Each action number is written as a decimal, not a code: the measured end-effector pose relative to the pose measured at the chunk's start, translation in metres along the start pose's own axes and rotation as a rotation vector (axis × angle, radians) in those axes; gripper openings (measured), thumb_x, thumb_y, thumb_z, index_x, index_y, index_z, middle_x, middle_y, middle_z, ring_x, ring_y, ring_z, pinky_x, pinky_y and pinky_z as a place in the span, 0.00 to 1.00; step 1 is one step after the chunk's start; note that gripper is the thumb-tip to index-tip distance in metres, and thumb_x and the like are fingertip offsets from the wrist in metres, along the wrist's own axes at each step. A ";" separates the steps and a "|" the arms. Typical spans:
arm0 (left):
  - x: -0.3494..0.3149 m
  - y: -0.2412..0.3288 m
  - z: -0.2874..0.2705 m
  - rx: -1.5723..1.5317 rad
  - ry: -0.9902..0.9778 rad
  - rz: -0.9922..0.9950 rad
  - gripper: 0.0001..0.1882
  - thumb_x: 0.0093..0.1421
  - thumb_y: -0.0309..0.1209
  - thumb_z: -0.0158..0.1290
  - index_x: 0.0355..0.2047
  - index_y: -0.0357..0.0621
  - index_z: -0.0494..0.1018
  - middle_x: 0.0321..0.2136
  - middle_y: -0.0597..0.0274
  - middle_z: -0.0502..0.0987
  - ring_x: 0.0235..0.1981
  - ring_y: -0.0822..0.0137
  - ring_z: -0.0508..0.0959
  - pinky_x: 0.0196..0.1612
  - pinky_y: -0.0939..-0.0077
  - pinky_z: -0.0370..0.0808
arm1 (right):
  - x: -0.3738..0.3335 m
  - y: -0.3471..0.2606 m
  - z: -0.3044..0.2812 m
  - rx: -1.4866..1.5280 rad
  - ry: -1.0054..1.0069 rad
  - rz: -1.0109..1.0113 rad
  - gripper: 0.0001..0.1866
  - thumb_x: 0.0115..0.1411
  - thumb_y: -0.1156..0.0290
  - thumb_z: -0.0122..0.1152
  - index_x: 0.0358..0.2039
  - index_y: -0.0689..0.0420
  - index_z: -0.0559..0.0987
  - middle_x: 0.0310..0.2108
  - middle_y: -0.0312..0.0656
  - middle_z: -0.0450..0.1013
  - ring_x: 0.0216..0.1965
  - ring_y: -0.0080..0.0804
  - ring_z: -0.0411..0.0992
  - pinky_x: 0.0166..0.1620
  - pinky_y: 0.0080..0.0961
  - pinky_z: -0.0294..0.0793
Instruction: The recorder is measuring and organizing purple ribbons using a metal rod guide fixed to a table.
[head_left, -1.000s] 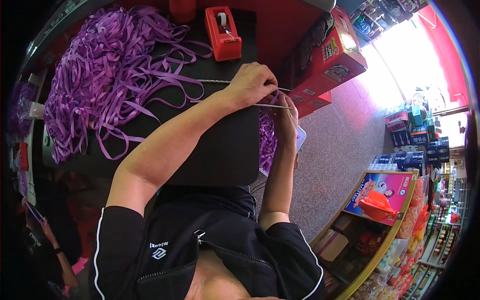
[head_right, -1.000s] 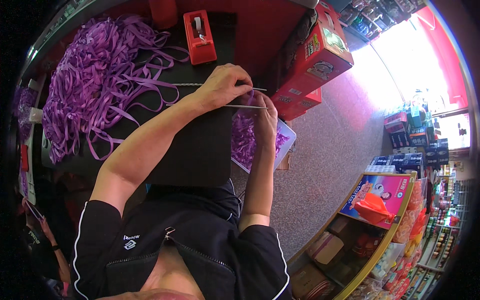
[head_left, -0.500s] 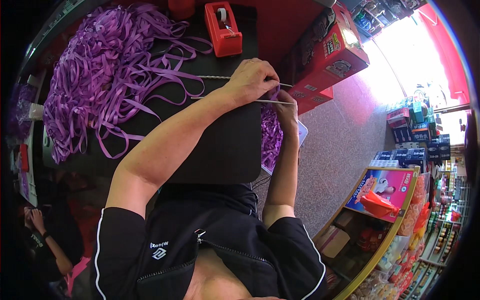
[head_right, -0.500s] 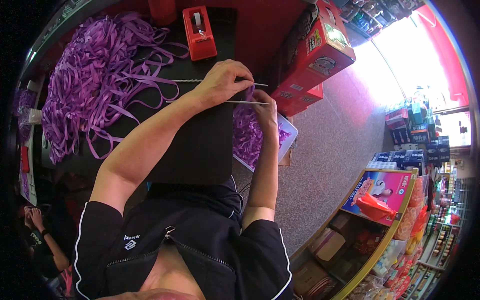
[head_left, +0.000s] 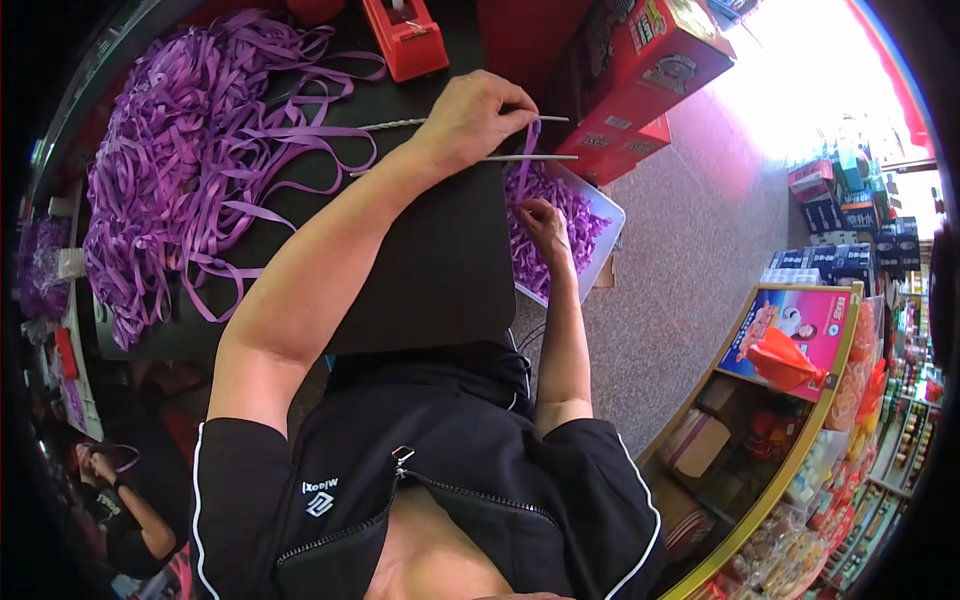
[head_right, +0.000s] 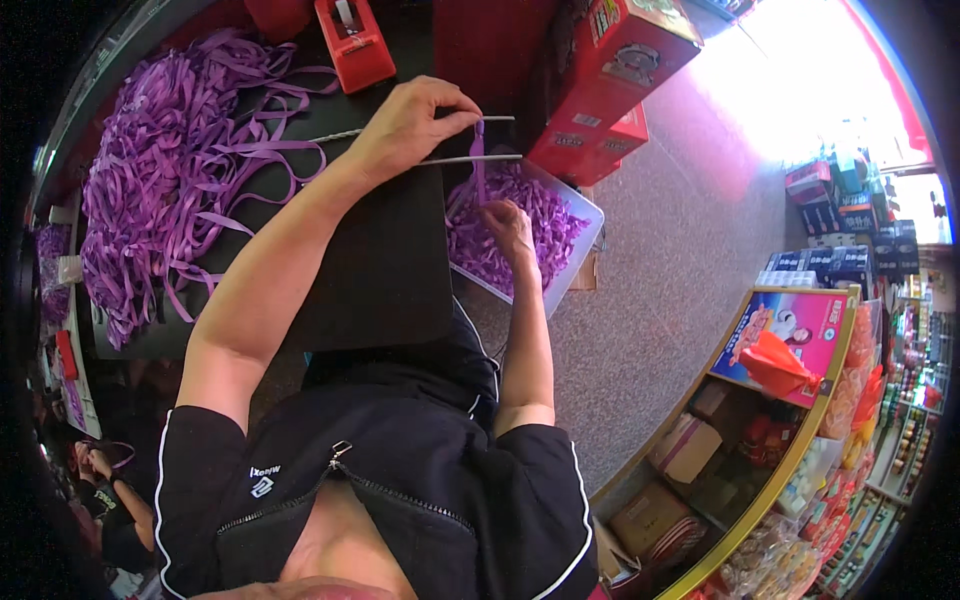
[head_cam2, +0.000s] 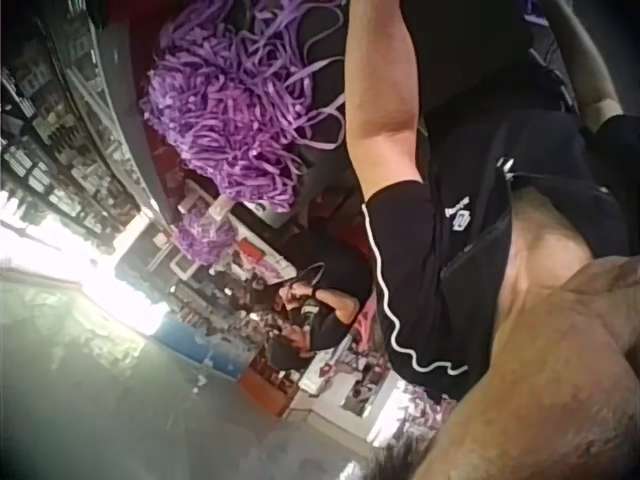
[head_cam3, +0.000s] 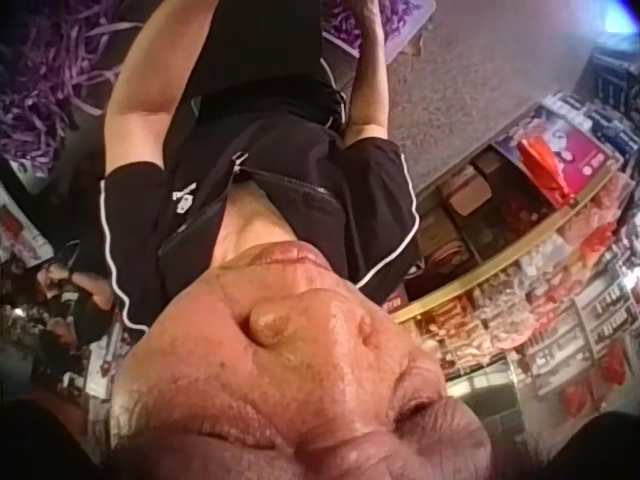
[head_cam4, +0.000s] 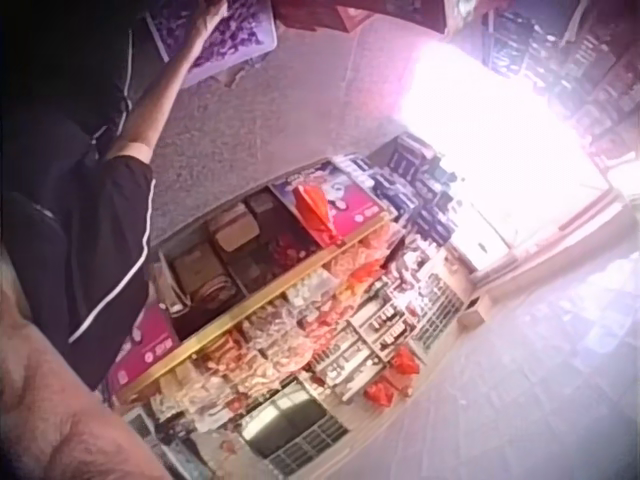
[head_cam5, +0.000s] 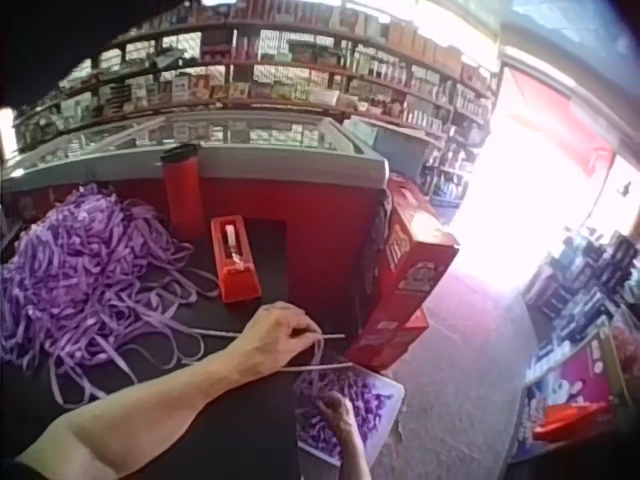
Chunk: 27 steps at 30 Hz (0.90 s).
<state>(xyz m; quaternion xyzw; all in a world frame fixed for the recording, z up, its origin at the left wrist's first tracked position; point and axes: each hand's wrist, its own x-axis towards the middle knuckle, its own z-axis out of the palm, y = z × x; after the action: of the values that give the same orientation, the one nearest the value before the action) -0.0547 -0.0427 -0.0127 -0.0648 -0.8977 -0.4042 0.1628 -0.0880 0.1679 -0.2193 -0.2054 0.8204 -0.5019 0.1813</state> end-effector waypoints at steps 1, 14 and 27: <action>-0.002 0.000 -0.002 0.024 0.008 0.004 0.09 0.55 0.32 0.55 0.33 0.39 0.78 0.30 0.56 0.78 0.38 0.59 0.75 0.44 0.70 0.70 | -0.001 0.011 0.005 0.026 0.018 0.009 0.13 0.56 0.65 0.63 0.37 0.60 0.80 0.33 0.42 0.76 0.35 0.26 0.74 0.39 0.23 0.71; -0.001 0.005 -0.001 0.042 -0.027 -0.041 0.11 0.57 0.34 0.55 0.35 0.39 0.77 0.33 0.56 0.78 0.39 0.61 0.75 0.44 0.71 0.69 | 0.000 0.039 0.023 0.797 0.320 -0.039 0.09 0.56 0.72 0.62 0.36 0.64 0.80 0.40 0.36 0.73 0.36 0.20 0.70 0.40 0.14 0.66; -0.001 0.006 -0.001 0.089 -0.023 -0.055 0.12 0.56 0.36 0.56 0.35 0.40 0.78 0.36 0.57 0.78 0.43 0.62 0.75 0.48 0.71 0.68 | 0.042 0.062 0.047 0.437 0.444 0.157 0.12 0.54 0.66 0.64 0.34 0.62 0.81 0.27 0.35 0.77 0.28 0.20 0.72 0.35 0.17 0.70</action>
<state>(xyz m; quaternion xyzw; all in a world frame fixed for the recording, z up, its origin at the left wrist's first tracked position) -0.0524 -0.0394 -0.0083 -0.0375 -0.9180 -0.3674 0.1442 -0.1102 0.1366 -0.2994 0.0167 0.7260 -0.6833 0.0758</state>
